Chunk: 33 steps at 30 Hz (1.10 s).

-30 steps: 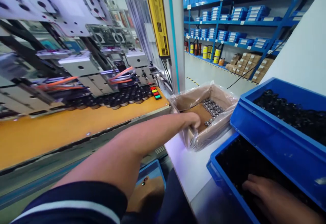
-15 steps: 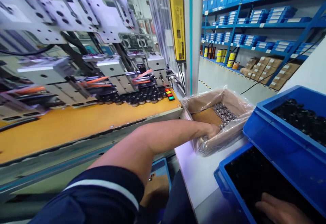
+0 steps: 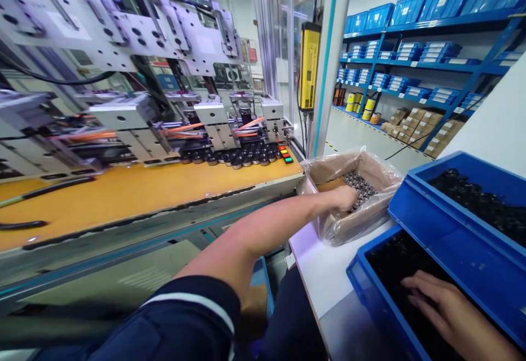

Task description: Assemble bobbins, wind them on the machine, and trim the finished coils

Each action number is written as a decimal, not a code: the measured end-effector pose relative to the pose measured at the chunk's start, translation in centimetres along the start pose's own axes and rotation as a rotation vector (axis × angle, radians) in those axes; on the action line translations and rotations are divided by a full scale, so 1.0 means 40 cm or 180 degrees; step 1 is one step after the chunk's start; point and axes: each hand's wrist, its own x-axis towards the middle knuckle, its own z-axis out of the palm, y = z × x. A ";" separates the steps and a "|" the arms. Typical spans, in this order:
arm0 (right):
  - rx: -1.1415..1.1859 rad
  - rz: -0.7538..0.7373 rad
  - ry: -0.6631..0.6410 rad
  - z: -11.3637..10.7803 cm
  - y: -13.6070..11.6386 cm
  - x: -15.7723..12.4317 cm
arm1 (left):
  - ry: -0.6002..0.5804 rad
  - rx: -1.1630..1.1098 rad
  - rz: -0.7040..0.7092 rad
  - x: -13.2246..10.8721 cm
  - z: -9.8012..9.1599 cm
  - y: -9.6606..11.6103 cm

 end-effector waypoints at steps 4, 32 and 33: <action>-0.0021 0.0182 -0.0237 0.000 -0.011 0.004 | 0.0494 -0.0768 0.0177 -0.139 -0.048 0.000; 0.0781 -0.2113 0.1596 -0.003 -0.496 0.022 | 0.1445 -0.3335 0.0545 -0.706 0.115 0.057; 0.0772 -0.2129 0.1608 0.000 -0.492 0.020 | 0.1461 -0.3289 0.0528 -0.708 0.117 0.059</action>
